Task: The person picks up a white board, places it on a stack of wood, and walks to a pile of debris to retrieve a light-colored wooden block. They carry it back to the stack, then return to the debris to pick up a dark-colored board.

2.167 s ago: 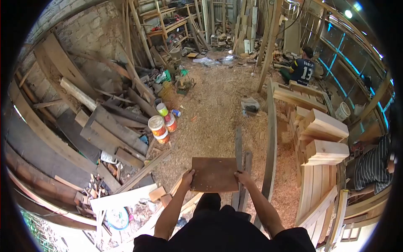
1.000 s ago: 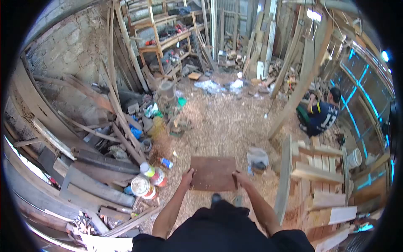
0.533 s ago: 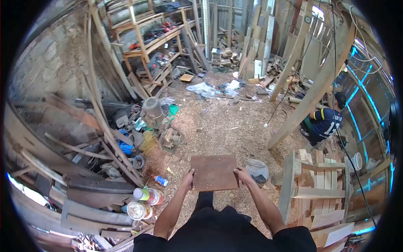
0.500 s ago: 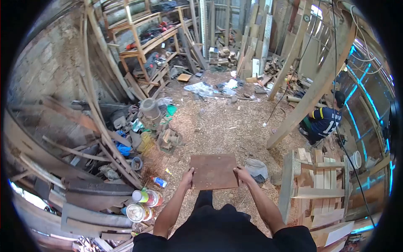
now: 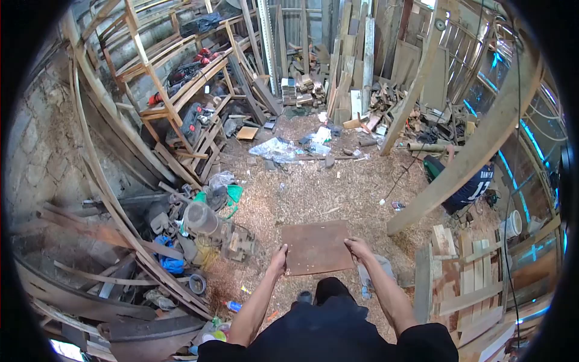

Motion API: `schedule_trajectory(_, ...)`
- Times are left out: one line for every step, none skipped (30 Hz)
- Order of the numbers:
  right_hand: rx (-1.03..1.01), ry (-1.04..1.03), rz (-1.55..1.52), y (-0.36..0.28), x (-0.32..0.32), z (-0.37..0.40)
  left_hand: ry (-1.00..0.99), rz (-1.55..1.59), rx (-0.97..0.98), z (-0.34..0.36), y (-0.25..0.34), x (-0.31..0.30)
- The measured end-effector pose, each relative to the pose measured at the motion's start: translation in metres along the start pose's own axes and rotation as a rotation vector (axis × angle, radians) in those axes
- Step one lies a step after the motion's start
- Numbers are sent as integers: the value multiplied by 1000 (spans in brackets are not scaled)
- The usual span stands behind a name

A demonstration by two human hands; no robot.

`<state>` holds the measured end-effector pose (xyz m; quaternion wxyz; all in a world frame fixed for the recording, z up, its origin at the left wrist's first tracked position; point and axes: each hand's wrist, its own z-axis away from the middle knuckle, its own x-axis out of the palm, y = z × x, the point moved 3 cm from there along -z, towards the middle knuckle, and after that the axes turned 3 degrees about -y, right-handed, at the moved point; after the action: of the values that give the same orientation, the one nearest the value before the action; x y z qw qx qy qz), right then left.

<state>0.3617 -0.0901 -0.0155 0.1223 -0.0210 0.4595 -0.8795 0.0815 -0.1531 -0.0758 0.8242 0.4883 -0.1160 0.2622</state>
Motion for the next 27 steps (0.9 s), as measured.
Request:
schedule_trajectory(3,0,-3,-7,0,-15,27,5,6,-9,10,4)
schedule_trajectory(19,-44,-24,-13,1,-31,15,-6,-9,-21,21,7)
schedule_trajectory(33,-89,-49,-18,2,-49,15,-11,-8,-39,29,5)
schedule_trajectory(29,-88,-54,-20,0,-72,46,-32,-22,-58,36,3)
schedule_trajectory(24,-119,-18,-24,0,-96,77,-51,-35,-79,43,3)
schedule_trajectory(18,-152,19,-34,-2,-117,76,-53,-30,-101,51,2)
schedule_trajectory(13,-155,20,-46,-5,-140,57,-41,-49,-124,57,3)
schedule_trajectory(21,-164,25,-57,-8,-164,41,-25,-68,-147,62,6)
schedule_trajectory(33,-177,31,-65,-10,-187,51,-21,-64,-164,69,12)
schedule_trajectory(37,-190,35,-73,-15,-209,70,-17,-81,-179,79,18)
schedule_trajectory(34,-223,47,-89,-18,-231,84,-19,-92,-195,96,27)
schedule_trajectory(20,-249,52,-110,-21,-256,84,-29,-78,-216,112,33)
schedule_trajectory(5,-248,46,-143,-23,-267,123,-36,-23,-235,123,37)
schedule_trajectory(-16,-275,58,-171,-25,-274,164,-35,26,-256,130,41)
schedule_trajectory(-29,-303,73,-197,-27,-281,164,-32,26,-273,144,47)
schedule_trajectory(-39,-342,2,-214,-29,-298,123,9,43,-287,159,52)
schedule_trajectory(-20,-351,10,-226,-31,-312,92,54,52,-297,170,54)
schedule_trajectory(-40,-390,-15,-240,-30,-326,117,14,103,-314,179,54)
schedule_trajectory(-69,-427,-39,-254,-30,-339,129,25,100,-326,184,55)
schedule_trajectory(-69,-431,29,-264,-29,-348,194,64,114,-342,191,56)
schedule_trajectory(-66,-435,40,-276,-27,-357,255,102,127,-358,198,59)
schedule_trajectory(-22,-464,-56,-282,-25,-366,269,132,142,-372,204,60)
schedule_trajectory(24,-494,-153,-286,-23,-377,275,141,141,-389,210,62)
schedule_trajectory(25,-540,-254,-289,-22,-395,279,165,173,-406,215,62)
schedule_trajectory(30,-543,-250,-292,-20,-416,281,185,204,-424,221,60)
schedule_trajectory(-2,-531,-315,-297,-19,-438,282,186,202,-445,228,59)
schedule_trajectory(-29,-512,-383,-309,-17,-449,263,159,214,-462,238,63)
